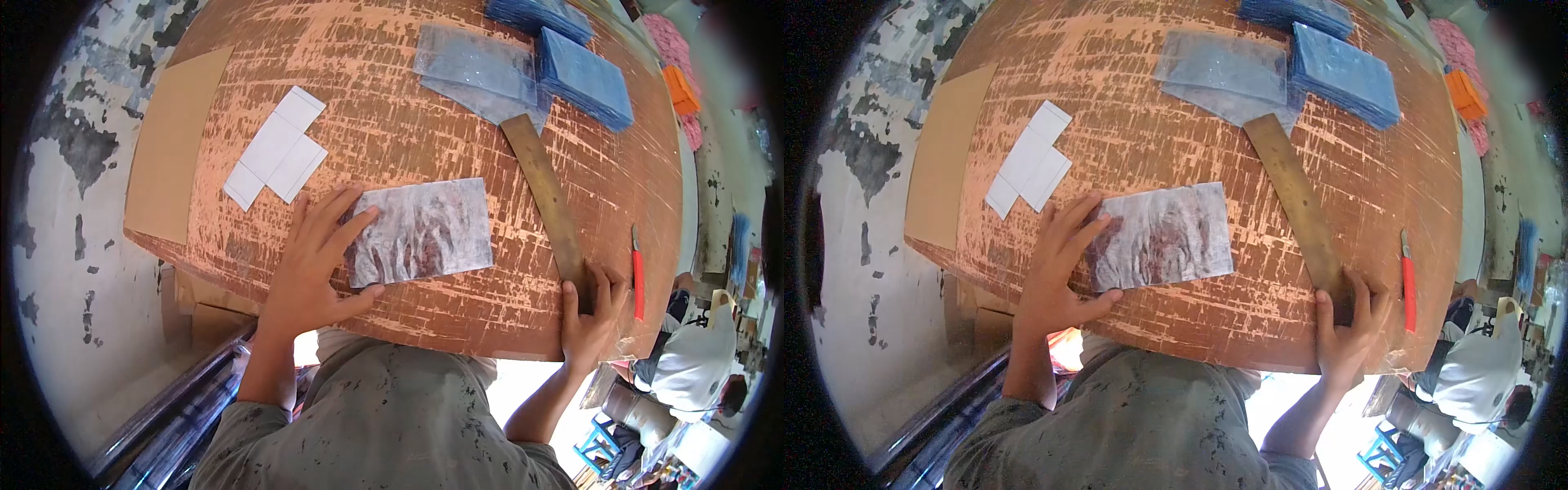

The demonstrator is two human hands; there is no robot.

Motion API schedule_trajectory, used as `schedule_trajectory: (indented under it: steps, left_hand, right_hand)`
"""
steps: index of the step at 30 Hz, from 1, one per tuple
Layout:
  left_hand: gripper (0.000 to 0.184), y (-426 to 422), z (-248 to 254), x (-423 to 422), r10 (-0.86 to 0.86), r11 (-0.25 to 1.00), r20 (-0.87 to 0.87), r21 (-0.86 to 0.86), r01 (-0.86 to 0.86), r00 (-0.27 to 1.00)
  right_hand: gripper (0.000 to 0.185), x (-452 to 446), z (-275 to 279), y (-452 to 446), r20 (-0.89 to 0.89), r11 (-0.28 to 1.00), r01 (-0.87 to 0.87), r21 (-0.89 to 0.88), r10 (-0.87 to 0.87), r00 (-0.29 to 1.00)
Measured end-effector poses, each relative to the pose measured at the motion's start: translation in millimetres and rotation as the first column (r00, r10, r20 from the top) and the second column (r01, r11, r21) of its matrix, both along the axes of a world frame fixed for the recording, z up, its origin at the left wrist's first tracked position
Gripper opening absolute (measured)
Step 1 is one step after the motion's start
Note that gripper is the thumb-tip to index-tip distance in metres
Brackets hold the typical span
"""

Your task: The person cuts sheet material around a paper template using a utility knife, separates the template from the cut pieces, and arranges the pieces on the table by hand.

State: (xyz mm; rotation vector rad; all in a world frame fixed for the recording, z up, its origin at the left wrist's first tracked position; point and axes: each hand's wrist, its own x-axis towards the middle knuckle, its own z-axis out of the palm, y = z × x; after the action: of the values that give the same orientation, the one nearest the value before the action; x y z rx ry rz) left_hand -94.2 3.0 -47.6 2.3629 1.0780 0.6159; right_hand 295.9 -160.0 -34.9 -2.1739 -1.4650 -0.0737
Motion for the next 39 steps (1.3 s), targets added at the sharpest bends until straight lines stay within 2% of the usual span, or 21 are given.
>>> schedule_trajectory:
  steps: [4, 7, 9, 15, 25, 28, 30, 33, 39]
  left_hand:
    - [0.091, 0.4, 1.4, 2.0, 0.008, 1.000, -0.005, -0.015, -0.008, 1.000]
    - [0.081, 0.7, 3.6, 2.5, -0.031, 0.999, -0.020, 0.028, 0.032, 0.999]
    - [0.066, 0.2, 8.0, 3.4, -0.016, 1.000, -0.028, -0.007, 0.015, 0.999]
    - [0.053, 1.5, 6.8, 1.9, -0.029, 1.000, -0.006, 0.000, 0.029, 1.000]
    - [0.056, 0.6, 5.9, 2.3, -0.027, 1.000, 0.008, 0.007, 0.027, 1.000]
    - [0.063, -0.1, 3.7, 2.2, -0.031, 0.999, 0.018, -0.010, 0.031, 0.999]
    - [0.060, -0.4, 5.4, 4.0, -0.002, 1.000, 0.034, -0.027, 0.003, 0.999]
    - [0.058, -0.2, 4.5, 2.8, 0.005, 0.998, 0.063, -0.055, -0.002, 0.998]
    - [0.061, 0.2, 1.2, 0.5, -0.031, 1.000, 0.006, 0.003, 0.031, 0.999]
  right_hand:
    - [0.047, 0.6, -0.2, -0.5, -0.016, 1.000, 0.011, 0.004, -0.011, 1.000]
    - [0.046, 2.3, -1.5, -1.5, -0.006, 1.000, -0.005, 0.024, 0.005, 1.000]
    - [0.045, 0.4, -0.1, -0.8, -0.022, 1.000, 0.010, 0.015, -0.010, 1.000]
    - [0.045, 3.8, -2.9, -1.2, -0.023, 0.999, -0.011, 0.035, 0.012, 1.000]
    - [0.044, 2.3, -1.0, 0.2, -0.008, 0.999, 0.008, 0.049, -0.008, 1.000]
    - [0.047, 2.3, -2.6, -0.8, -0.018, 0.999, 0.021, 0.027, -0.021, 1.000]
    - [0.045, 0.7, -5.9, 0.5, -0.124, 0.993, 0.074, 0.097, -0.061, 0.990]
    - [0.043, -3.3, -0.6, -0.6, -0.126, 0.988, 0.130, 0.083, -0.119, 0.985]
    - [0.041, 3.5, -1.4, -4.6, 0.005, 0.997, 0.078, -0.029, -0.078, 0.997]
